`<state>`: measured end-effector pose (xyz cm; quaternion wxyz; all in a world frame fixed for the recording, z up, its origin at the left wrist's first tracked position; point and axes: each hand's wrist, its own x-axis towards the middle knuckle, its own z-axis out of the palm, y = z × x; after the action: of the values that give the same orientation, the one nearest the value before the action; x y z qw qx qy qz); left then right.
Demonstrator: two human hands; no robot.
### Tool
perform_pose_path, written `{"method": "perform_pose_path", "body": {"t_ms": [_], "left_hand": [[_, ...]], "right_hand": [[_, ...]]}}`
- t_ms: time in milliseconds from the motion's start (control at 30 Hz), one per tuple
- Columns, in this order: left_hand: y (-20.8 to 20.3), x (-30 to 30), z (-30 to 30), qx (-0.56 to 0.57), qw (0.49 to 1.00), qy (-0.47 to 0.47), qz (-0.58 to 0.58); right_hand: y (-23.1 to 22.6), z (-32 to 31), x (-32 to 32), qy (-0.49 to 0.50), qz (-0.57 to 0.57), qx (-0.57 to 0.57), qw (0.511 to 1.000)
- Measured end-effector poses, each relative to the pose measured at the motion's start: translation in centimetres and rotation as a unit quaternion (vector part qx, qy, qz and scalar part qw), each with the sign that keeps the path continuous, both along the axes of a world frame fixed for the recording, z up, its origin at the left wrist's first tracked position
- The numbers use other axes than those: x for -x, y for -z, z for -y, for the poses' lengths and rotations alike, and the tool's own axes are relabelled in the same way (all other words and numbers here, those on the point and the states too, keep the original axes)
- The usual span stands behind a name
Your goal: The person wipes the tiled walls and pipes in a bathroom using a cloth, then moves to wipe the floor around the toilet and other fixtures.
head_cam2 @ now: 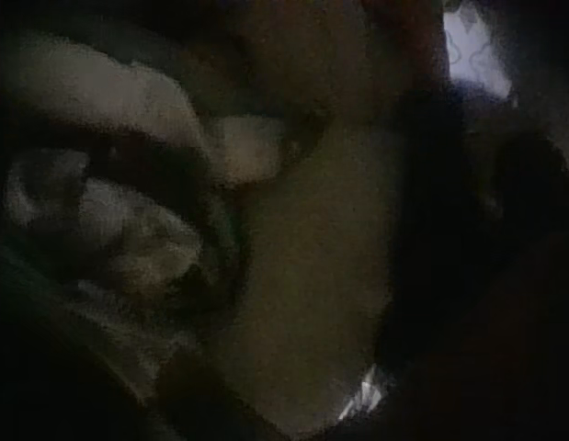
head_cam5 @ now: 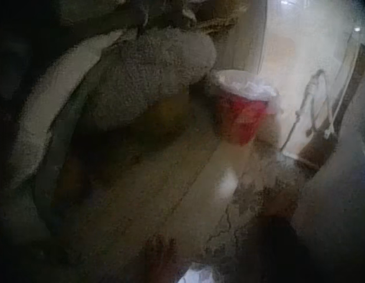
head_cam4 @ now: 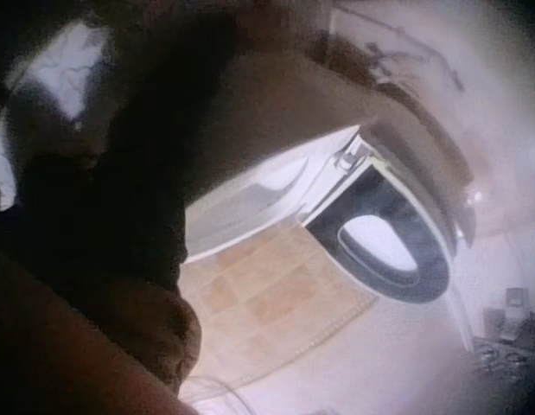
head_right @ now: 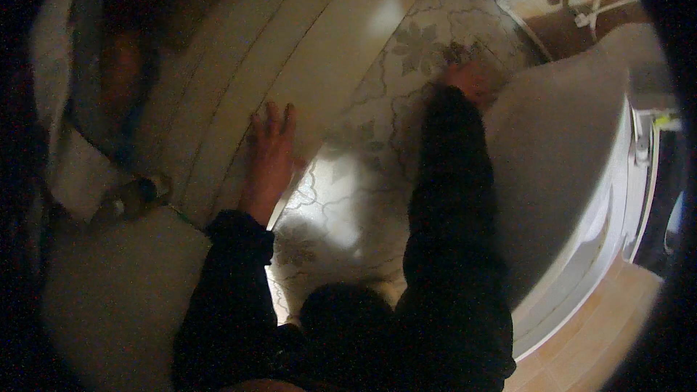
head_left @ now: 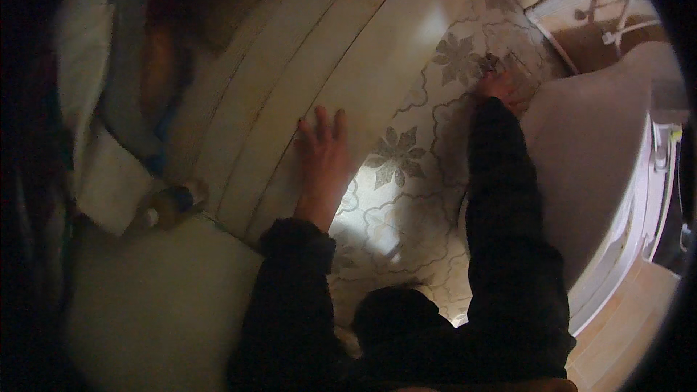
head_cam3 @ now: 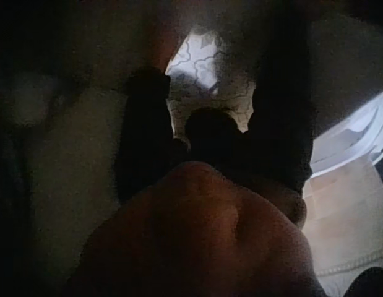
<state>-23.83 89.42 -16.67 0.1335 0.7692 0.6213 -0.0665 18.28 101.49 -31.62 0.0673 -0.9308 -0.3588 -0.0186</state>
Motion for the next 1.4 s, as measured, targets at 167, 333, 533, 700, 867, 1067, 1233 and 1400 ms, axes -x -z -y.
{"method": "perform_pose_path", "body": {"t_ms": [167, 333, 533, 700, 867, 1067, 1233, 1400], "left_hand": [[0.1, -0.7, -0.2, -0.013, 0.998, 0.018, -0.056], [0.6, 0.0, -0.5, -0.018, 1.000, 0.009, 0.012], [3.4, 0.7, 5.7, -0.147, 0.979, 0.102, 0.099], [7.3, -3.1, 16.8, 0.059, 0.937, 0.222, 0.261], [10.7, -3.8, 21.2, -0.182, 0.921, 0.333, 0.090], [13.9, -13.6, 13.0, -0.217, 0.935, 0.275, 0.051], [12.7, -17.1, 19.7, -0.226, 0.919, 0.220, 0.236], [13.2, -8.6, 18.8, -0.145, 0.868, 0.412, 0.236]], "right_hand": [[1.4, 5.9, 10.1, 0.062, 0.128, 0.029, 0.989], [0.9, 15.3, 22.5, -0.067, 0.072, 0.048, 0.994], [-4.6, 30.1, 27.2, -0.412, -0.120, 0.051, 0.902], [-11.1, 38.4, 23.3, -0.466, -0.312, -0.034, 0.828], [-15.9, 48.2, 19.9, -0.266, -0.429, 0.137, 0.852], [-18.4, 55.3, 18.1, -0.217, -0.487, 0.032, 0.845], [-18.9, 56.4, 18.4, -0.262, -0.437, 0.019, 0.860], [-19.5, 55.8, 21.0, -0.375, -0.394, 0.051, 0.838]]}}
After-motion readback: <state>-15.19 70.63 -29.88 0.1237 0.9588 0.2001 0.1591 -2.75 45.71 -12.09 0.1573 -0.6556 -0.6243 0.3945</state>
